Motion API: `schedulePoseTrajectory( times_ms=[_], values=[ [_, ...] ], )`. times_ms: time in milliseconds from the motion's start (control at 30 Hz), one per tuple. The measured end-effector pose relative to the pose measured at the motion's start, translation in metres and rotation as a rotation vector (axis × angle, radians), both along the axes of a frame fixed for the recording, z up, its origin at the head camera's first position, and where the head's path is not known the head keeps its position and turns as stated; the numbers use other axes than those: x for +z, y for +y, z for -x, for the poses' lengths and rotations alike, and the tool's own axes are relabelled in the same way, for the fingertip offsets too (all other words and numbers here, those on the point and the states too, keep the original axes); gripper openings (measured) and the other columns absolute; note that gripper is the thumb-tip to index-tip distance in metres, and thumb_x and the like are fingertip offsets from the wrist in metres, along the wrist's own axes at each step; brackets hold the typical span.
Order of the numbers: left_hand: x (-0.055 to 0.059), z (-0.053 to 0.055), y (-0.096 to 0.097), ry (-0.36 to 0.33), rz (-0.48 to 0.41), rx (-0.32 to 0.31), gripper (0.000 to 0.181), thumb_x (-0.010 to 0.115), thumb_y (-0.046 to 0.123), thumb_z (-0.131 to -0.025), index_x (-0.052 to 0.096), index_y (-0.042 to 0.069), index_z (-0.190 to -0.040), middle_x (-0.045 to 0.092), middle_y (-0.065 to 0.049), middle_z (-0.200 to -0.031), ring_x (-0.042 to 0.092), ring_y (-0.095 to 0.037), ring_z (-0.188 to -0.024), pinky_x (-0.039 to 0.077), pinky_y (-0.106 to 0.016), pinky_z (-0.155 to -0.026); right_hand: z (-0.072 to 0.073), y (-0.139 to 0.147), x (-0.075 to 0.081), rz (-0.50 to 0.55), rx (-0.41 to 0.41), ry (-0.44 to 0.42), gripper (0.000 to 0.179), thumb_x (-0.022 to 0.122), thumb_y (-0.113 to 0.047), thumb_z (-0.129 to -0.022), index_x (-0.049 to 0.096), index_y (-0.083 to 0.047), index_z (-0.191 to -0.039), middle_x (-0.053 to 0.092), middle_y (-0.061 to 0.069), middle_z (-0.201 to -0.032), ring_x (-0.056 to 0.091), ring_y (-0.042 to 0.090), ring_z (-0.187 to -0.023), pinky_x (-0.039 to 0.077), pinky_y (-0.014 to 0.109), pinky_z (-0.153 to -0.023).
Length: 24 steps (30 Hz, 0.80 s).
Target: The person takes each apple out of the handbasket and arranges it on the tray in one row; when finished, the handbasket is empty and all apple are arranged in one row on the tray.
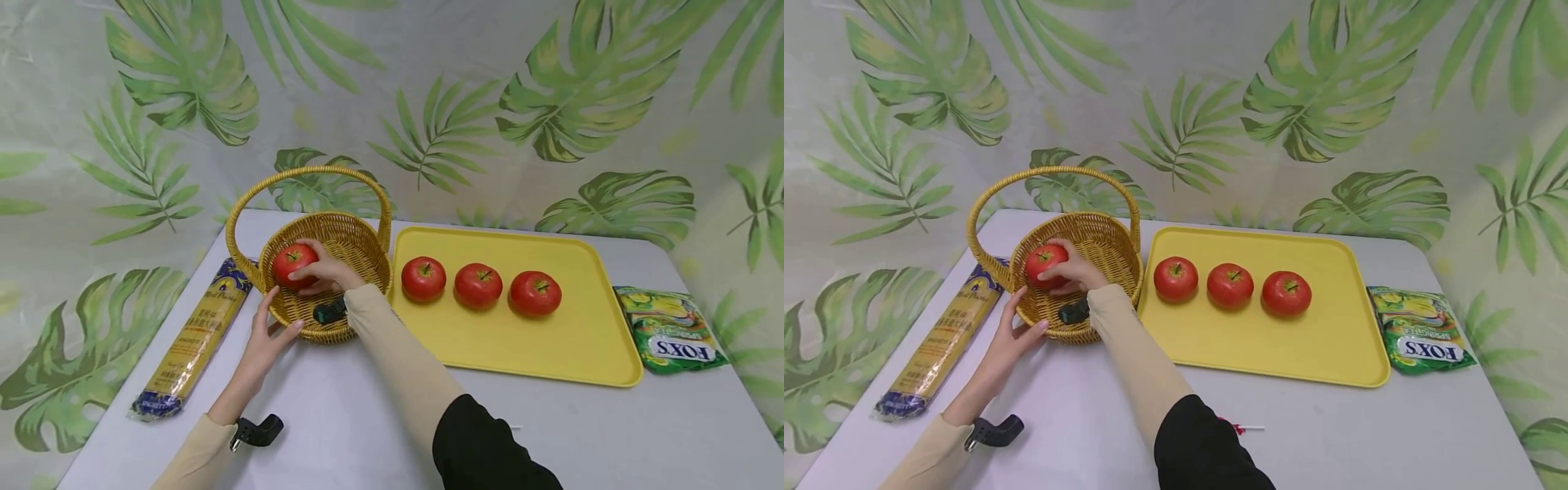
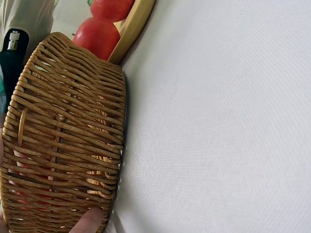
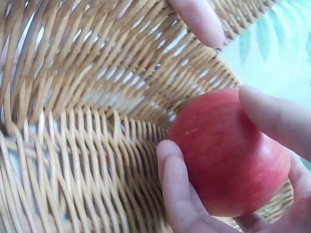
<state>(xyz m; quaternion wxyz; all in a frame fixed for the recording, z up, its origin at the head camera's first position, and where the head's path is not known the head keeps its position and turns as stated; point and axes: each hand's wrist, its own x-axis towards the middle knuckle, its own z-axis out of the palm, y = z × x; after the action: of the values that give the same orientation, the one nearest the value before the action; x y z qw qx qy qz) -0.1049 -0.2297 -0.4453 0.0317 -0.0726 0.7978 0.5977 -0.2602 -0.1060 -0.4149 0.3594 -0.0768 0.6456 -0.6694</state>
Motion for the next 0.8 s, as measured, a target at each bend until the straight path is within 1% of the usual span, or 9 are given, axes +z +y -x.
schedulePoseTrajectory(
  times_ms=[100,200,300,433,533,633,800],
  values=[
    [-0.001,0.000,0.000,0.003,0.001,0.000,0.078,0.058,0.025,-0.097,0.005,0.030,-0.154,-0.009,-0.015,-0.156,0.016,-0.050,-0.136,0.028,-0.064,-0.101,0.003,0.007,0.005,-0.024,0.028,0.055,0.072,0.071,-0.001,-0.083,0.038,-0.028,-0.141,0.040,0.010,-0.132,0.064,0.042,-0.088,0.053,0.048,-0.080],
    [-0.001,0.000,-0.001,0.008,0.003,0.002,0.079,0.058,0.025,-0.097,0.004,0.030,-0.154,-0.009,-0.015,-0.156,0.016,-0.050,-0.136,0.028,-0.064,-0.102,0.006,0.016,0.011,-0.022,0.089,0.121,0.071,0.072,-0.004,-0.084,0.037,-0.027,-0.142,0.040,0.010,-0.133,0.064,0.047,-0.089,0.050,0.053,-0.084],
    [-0.001,-0.001,-0.001,0.008,0.005,0.001,0.079,0.058,0.026,-0.097,0.004,0.031,-0.154,-0.010,-0.014,-0.156,0.016,-0.050,-0.136,0.028,-0.063,-0.102,0.006,0.028,0.019,-0.019,0.158,0.191,0.069,0.072,-0.008,-0.085,0.038,-0.026,-0.142,0.041,0.009,-0.131,0.063,0.048,-0.086,0.049,0.056,-0.084],
    [-0.001,-0.001,-0.001,0.009,0.002,-0.003,0.080,0.058,0.027,-0.097,0.003,0.030,-0.154,-0.010,-0.014,-0.156,0.015,-0.049,-0.136,0.029,-0.063,-0.102,0.008,0.044,0.027,-0.037,0.257,0.315,0.065,0.071,-0.013,-0.086,0.039,-0.026,-0.141,0.040,0.009,-0.127,0.065,0.039,-0.072,0.052,0.054,-0.079],
    [-0.002,-0.001,-0.001,0.013,0.000,-0.005,0.081,0.059,0.029,-0.096,0.003,0.030,-0.154,-0.010,-0.015,-0.156,0.015,-0.049,-0.136,0.029,-0.063,-0.102,0.008,0.056,0.032,-0.044,0.316,0.388,0.065,0.071,-0.015,-0.086,0.040,-0.027,-0.141,0.039,0.010,-0.129,0.065,0.035,-0.068,0.053,0.054,-0.075],
    [-0.002,0.000,-0.001,0.014,-0.002,-0.007,0.080,0.059,0.029,-0.096,0.003,0.030,-0.154,-0.010,-0.015,-0.156,0.016,-0.049,-0.136,0.028,-0.063,-0.102,0.006,0.068,0.037,-0.046,0.347,0.429,0.065,0.072,-0.017,-0.085,0.040,-0.027,-0.141,0.039,0.009,-0.131,0.066,0.035,-0.067,0.053,0.055,-0.073],
    [-0.003,0.000,-0.001,0.010,-0.004,-0.005,0.081,0.059,0.029,-0.096,0.004,0.030,-0.154,-0.009,-0.016,-0.156,0.016,-0.049,-0.136,0.028,-0.063,-0.102,0.003,0.092,0.042,-0.035,0.367,0.451,0.065,0.072,-0.019,-0.085,0.041,-0.029,-0.141,0.038,0.007,-0.135,0.065,0.037,-0.069,0.053,0.056,-0.072]
  ],
)
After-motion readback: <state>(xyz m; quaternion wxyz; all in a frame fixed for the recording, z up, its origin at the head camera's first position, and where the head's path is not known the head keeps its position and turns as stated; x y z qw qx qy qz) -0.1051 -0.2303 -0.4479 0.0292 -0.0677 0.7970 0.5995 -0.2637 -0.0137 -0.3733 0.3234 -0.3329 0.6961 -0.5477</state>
